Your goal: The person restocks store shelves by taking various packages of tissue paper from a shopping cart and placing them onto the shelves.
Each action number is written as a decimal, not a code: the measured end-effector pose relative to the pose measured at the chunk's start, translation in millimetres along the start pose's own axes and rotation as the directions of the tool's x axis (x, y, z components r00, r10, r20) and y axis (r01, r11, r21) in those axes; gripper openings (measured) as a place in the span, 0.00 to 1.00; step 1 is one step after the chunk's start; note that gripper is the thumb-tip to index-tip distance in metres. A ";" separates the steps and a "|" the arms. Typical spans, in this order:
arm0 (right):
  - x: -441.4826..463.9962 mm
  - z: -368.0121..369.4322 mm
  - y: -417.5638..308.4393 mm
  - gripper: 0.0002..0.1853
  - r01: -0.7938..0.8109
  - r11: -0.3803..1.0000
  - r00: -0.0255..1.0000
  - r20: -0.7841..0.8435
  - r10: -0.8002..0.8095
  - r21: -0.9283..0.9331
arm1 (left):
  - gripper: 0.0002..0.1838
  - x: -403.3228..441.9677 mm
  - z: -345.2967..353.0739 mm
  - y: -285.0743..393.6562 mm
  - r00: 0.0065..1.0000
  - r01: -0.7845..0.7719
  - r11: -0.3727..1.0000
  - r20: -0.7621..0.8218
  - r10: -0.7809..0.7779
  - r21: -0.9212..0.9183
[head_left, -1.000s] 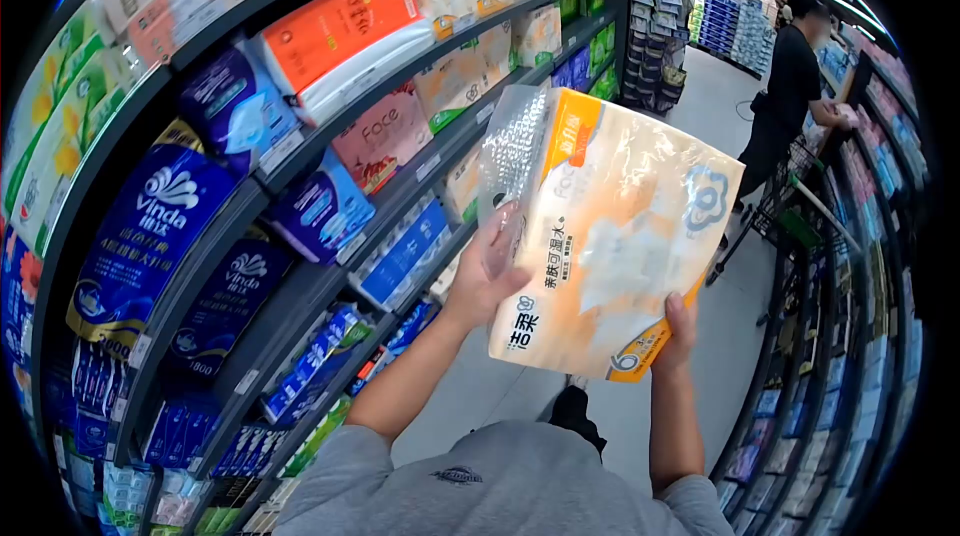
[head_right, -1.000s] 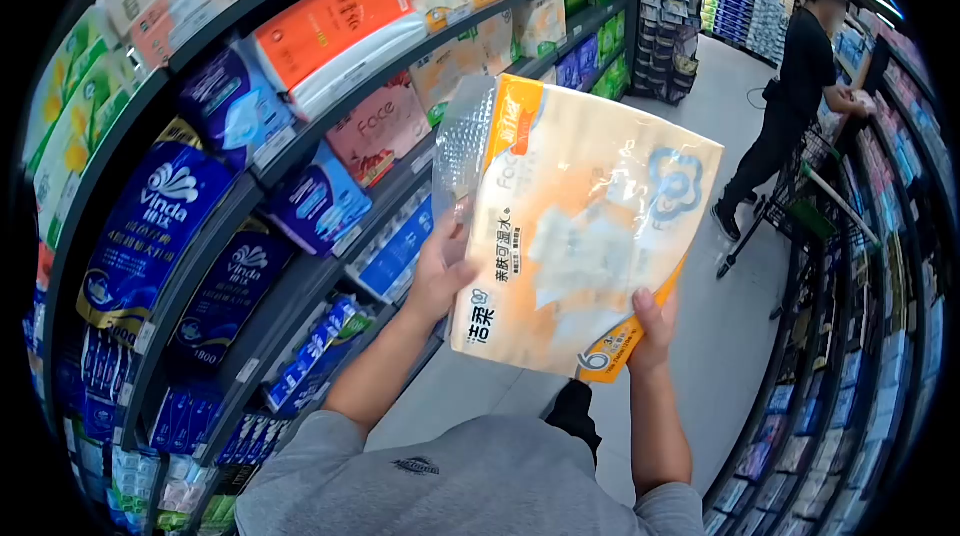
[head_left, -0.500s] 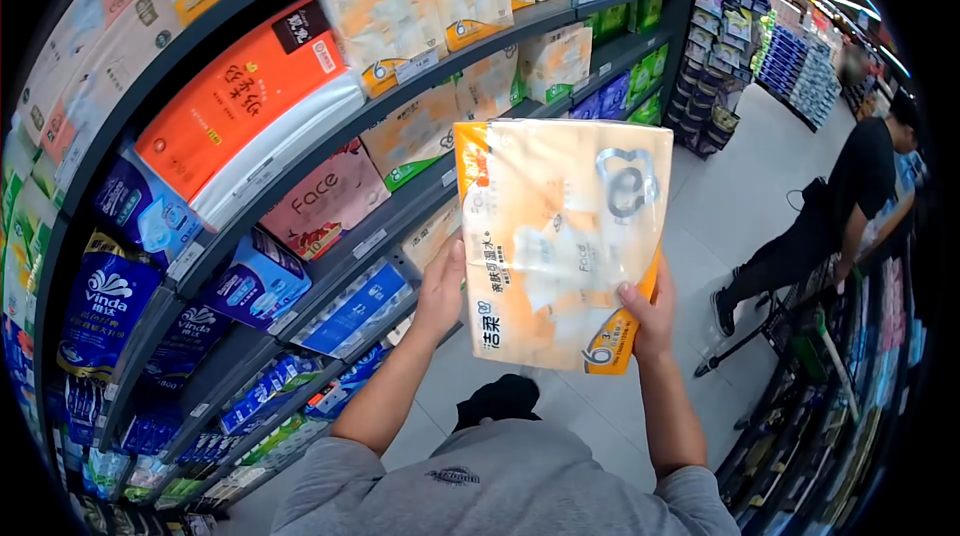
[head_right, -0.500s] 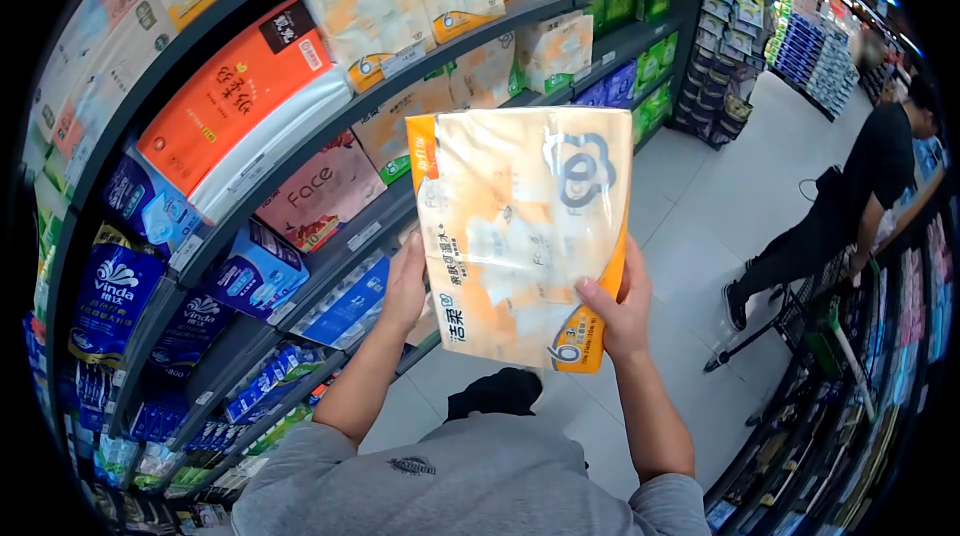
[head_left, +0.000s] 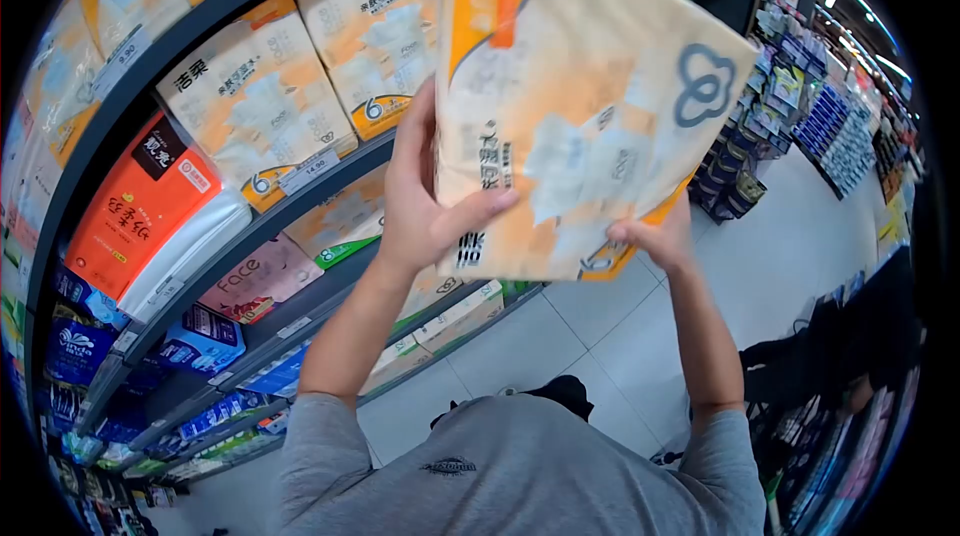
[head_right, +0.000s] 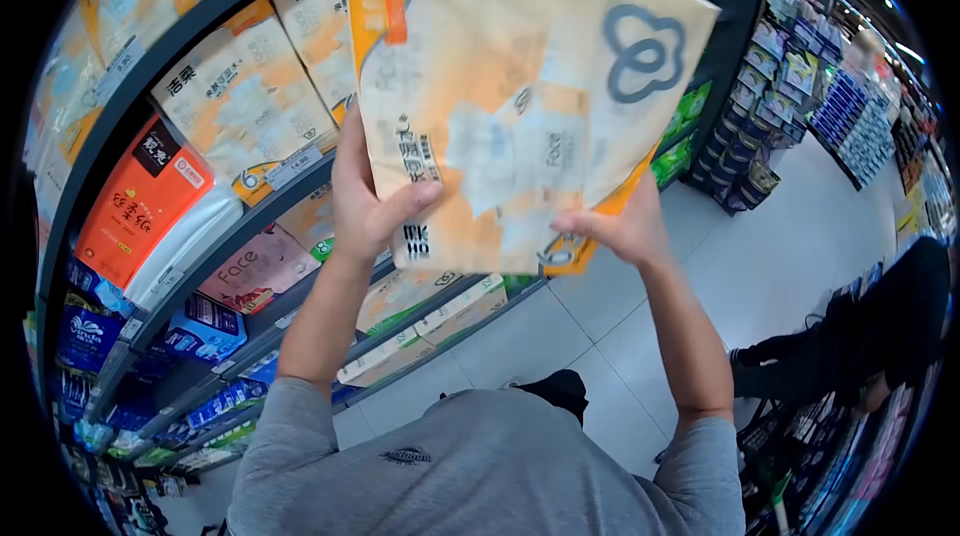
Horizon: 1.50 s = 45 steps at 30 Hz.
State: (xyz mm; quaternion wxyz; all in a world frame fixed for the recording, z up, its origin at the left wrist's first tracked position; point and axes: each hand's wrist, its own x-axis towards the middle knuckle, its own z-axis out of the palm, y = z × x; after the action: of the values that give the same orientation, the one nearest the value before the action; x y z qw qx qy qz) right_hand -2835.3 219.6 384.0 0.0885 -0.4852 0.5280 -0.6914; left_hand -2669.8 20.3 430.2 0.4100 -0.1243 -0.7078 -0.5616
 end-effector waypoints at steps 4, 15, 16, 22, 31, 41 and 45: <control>104.9 -50.1 4.6 0.23 0.162 0.970 0.986 0.067 -0.152 -0.182 | 0.60 81.2 10.4 -27.5 0.976 -0.216 0.912 0.043 0.215 0.348; 319.6 -111.6 120.1 0.18 0.488 0.842 0.858 0.301 -0.416 -0.229 | 0.16 195.1 25.7 -116.4 0.975 -0.005 0.412 -0.087 0.202 0.911; 325.8 -110.0 135.6 0.17 0.478 0.859 0.859 0.304 -0.412 -0.186 | 0.17 195.4 25.1 -125.3 0.974 0.020 0.414 -0.111 0.197 0.910; 337.1 -93.5 181.2 0.19 0.437 0.891 0.850 0.381 -0.365 -0.123 | 0.34 183.2 9.8 -147.3 0.947 0.280 0.389 -0.319 0.038 0.878; 355.4 -67.7 199.5 0.31 0.101 0.993 0.870 0.478 -0.117 0.059 | 0.47 184.7 18.2 -144.6 0.875 0.401 0.437 -0.478 0.077 0.805; 359.9 -45.5 211.0 0.26 0.010 0.999 0.904 0.427 -0.022 0.031 | 0.37 177.3 18.0 -191.8 0.843 0.247 0.031 -0.231 0.486 0.968; 357.7 -42.5 214.3 0.27 0.136 0.990 0.921 0.373 -0.109 -0.046 | 0.34 170.5 14.0 -201.8 0.857 0.303 -0.132 -0.209 0.472 0.944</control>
State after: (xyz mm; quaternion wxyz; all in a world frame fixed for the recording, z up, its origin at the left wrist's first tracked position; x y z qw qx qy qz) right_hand -3135.1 -71.5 416.8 0.1255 -0.6414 0.4947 -0.5728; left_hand -2912.3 -83.9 412.7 0.5636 0.3277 -0.7349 0.1865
